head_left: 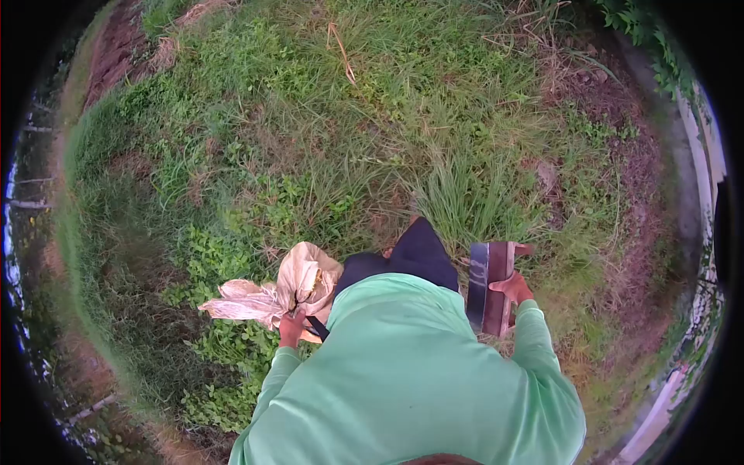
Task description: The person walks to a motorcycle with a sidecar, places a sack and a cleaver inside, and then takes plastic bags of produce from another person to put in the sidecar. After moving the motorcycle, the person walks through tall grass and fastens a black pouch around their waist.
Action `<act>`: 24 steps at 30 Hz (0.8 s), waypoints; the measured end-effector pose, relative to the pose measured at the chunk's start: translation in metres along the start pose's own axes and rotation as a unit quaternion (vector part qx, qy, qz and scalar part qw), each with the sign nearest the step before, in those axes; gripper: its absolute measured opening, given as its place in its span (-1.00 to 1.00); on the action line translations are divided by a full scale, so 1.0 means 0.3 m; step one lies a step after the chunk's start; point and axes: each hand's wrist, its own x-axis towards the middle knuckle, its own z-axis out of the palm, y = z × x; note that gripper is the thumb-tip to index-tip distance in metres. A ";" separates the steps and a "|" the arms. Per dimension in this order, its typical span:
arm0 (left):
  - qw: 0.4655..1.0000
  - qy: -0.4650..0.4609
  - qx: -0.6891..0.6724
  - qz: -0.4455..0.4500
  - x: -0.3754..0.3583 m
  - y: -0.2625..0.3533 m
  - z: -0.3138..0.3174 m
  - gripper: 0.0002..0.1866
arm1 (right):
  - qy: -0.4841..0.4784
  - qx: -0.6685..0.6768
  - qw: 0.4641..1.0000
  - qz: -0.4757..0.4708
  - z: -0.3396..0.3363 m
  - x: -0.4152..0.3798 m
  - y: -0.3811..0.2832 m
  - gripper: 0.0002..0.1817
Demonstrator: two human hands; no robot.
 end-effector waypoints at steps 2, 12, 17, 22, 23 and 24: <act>0.999 0.019 0.033 0.011 -0.022 0.004 -0.024 -0.19 | -0.002 -0.022 1.000 0.010 0.002 0.054 -0.029 -0.21; 0.994 -0.092 -0.052 -0.015 0.160 -0.026 -0.068 -0.24 | 0.005 -0.113 0.985 0.130 0.032 0.130 -0.044 0.01; 0.999 -0.024 0.021 -0.014 0.150 0.196 0.020 -0.16 | -0.069 -0.168 0.968 0.175 -0.014 0.024 -0.080 0.02; 0.995 -0.030 0.088 0.018 0.224 0.261 -0.043 -0.09 | -0.102 -0.212 0.955 0.183 -0.069 -0.068 -0.143 0.05; 0.994 -0.044 0.102 0.003 0.250 0.236 -0.033 -0.10 | -0.106 -0.207 0.955 0.183 -0.075 -0.090 -0.174 0.06; 0.996 -0.054 0.065 0.011 0.240 0.264 -0.041 -0.13 | -0.102 -0.171 0.966 0.163 -0.080 -0.095 -0.185 0.03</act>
